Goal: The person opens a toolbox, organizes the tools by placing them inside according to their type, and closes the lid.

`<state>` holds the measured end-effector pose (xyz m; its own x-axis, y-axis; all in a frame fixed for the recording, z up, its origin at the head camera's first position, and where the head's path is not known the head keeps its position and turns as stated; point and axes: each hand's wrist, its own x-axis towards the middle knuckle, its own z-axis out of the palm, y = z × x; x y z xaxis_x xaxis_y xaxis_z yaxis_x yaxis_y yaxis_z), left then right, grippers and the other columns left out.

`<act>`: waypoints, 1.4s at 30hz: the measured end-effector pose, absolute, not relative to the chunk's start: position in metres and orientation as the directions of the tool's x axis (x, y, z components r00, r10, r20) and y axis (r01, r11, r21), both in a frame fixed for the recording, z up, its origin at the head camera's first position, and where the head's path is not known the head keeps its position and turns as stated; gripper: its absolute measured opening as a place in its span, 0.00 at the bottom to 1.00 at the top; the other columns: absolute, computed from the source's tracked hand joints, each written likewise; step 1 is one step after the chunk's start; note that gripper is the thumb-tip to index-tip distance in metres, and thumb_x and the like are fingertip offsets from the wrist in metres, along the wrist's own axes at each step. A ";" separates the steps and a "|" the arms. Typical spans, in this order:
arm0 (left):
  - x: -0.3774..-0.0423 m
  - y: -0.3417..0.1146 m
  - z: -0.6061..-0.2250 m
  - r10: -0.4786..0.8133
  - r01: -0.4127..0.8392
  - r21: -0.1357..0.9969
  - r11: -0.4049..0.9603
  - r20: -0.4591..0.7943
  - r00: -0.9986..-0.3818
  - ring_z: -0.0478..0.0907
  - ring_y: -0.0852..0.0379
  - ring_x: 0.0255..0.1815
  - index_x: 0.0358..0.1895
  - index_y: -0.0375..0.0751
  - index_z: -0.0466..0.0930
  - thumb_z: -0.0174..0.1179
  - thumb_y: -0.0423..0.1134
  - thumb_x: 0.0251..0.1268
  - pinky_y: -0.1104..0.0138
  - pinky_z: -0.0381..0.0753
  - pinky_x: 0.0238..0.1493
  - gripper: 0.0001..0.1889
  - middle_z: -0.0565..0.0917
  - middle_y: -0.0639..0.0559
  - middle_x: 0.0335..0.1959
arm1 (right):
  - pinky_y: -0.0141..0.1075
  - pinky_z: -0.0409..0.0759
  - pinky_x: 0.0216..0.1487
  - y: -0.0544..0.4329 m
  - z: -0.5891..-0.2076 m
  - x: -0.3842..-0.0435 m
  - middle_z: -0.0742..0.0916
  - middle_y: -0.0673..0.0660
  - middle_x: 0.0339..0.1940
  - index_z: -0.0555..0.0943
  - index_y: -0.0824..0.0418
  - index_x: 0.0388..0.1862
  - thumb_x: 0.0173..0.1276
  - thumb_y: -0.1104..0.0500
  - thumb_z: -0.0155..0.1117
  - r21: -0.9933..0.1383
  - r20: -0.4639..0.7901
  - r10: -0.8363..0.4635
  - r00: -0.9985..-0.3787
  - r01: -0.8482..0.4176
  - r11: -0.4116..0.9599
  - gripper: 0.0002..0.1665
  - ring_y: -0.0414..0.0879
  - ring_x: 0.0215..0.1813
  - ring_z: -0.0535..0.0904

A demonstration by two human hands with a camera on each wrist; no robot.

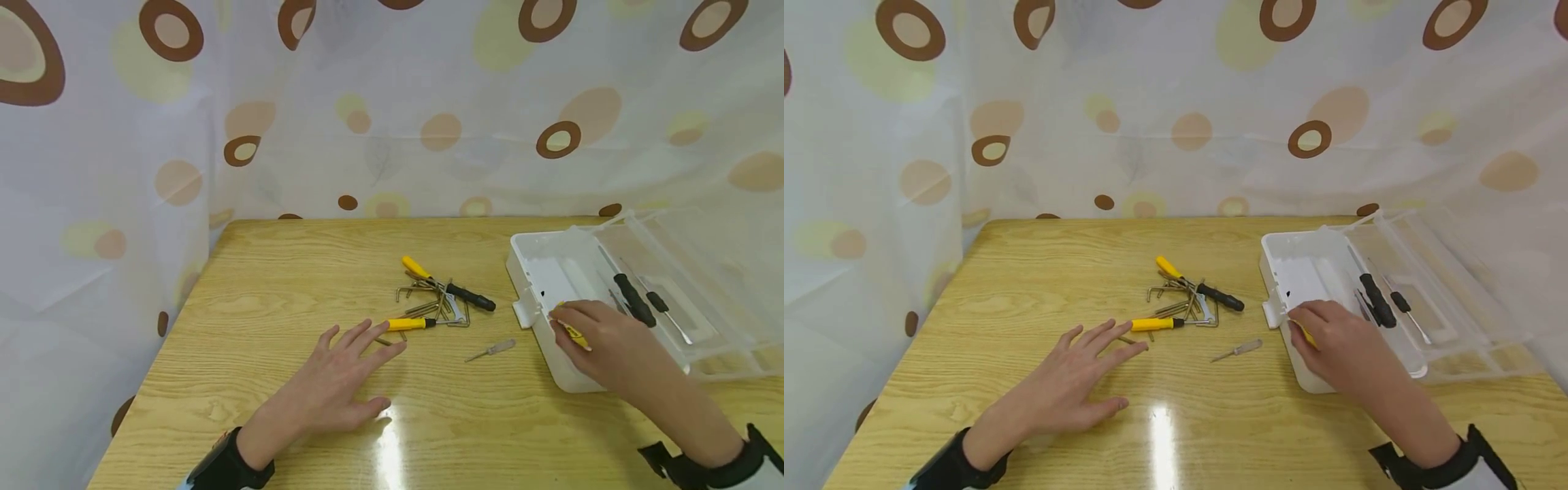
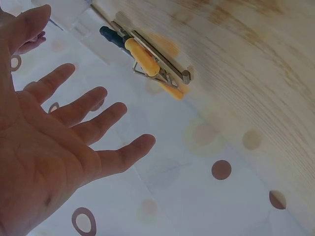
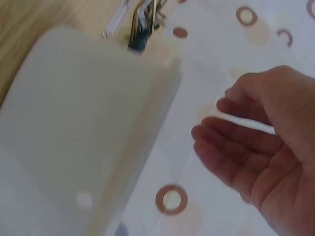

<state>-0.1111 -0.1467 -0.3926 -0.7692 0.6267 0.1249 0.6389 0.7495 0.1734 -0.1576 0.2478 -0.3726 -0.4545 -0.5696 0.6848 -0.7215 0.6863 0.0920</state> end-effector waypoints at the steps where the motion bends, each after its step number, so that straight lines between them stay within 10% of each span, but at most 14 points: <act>1: -0.111 -0.147 -0.392 0.627 0.638 0.176 0.749 0.122 -0.770 0.63 0.41 0.80 0.78 0.60 0.65 0.64 0.58 0.66 0.31 0.65 0.68 0.37 0.66 0.47 0.80 | 0.39 0.81 0.24 0.241 -0.375 -0.157 0.89 0.58 0.31 0.87 0.65 0.33 0.85 0.44 0.37 0.110 0.682 -0.593 -0.428 -0.741 0.662 0.37 0.50 0.29 0.86; 4: -0.111 -0.147 -0.392 0.626 0.637 0.176 0.750 0.119 -0.771 0.63 0.41 0.80 0.78 0.60 0.65 0.65 0.59 0.65 0.31 0.66 0.67 0.38 0.66 0.47 0.80 | 0.37 0.84 0.28 0.222 -0.383 -0.151 0.89 0.59 0.36 0.87 0.65 0.39 0.85 0.44 0.32 0.103 0.607 -0.663 -0.438 -0.784 0.613 0.38 0.50 0.34 0.87; 9: -0.111 -0.148 -0.394 0.627 0.639 0.167 0.751 0.126 -0.769 0.63 0.41 0.80 0.78 0.60 0.65 0.64 0.60 0.65 0.32 0.67 0.67 0.38 0.66 0.47 0.80 | 0.45 0.87 0.41 0.199 -0.391 -0.138 0.87 0.67 0.56 0.84 0.69 0.56 0.77 0.56 0.62 -0.011 0.290 -0.719 -0.631 -0.754 0.657 0.18 0.59 0.50 0.88; 17: -0.111 -0.147 -0.394 0.628 0.641 0.167 0.749 0.129 -0.767 0.64 0.41 0.80 0.78 0.61 0.64 0.64 0.60 0.65 0.32 0.67 0.67 0.38 0.66 0.48 0.79 | 0.52 0.88 0.41 0.179 -0.400 -0.136 0.80 0.72 0.66 0.74 0.68 0.68 0.66 0.73 0.67 0.029 -0.046 -0.622 -0.782 -0.623 0.782 0.31 0.66 0.60 0.83; 26: -0.111 -0.147 -0.394 0.630 0.643 0.165 0.748 0.126 -0.766 0.64 0.40 0.79 0.78 0.60 0.65 0.64 0.59 0.65 0.32 0.67 0.67 0.38 0.66 0.46 0.80 | 0.42 0.85 0.35 0.171 -0.405 -0.140 0.87 0.58 0.37 0.81 0.61 0.50 0.59 0.74 0.73 0.147 -0.049 -0.623 -0.781 -0.623 0.769 0.21 0.52 0.40 0.83; 42: -0.112 -0.148 -0.394 0.630 0.643 0.168 0.747 0.130 -0.765 0.64 0.40 0.79 0.78 0.60 0.65 0.65 0.59 0.65 0.32 0.68 0.66 0.38 0.65 0.47 0.80 | 0.37 0.84 0.35 0.183 -0.392 -0.138 0.88 0.54 0.32 0.85 0.62 0.38 0.55 0.70 0.76 -0.020 0.331 -0.641 -0.692 -0.684 0.729 0.12 0.48 0.36 0.84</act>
<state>-0.1115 -0.1484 -0.3944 -0.7654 0.6303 0.1297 0.6435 0.7468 0.1679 -0.1379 0.1832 -0.3919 -0.6925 -0.6410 0.3311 -0.6843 0.7289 -0.0199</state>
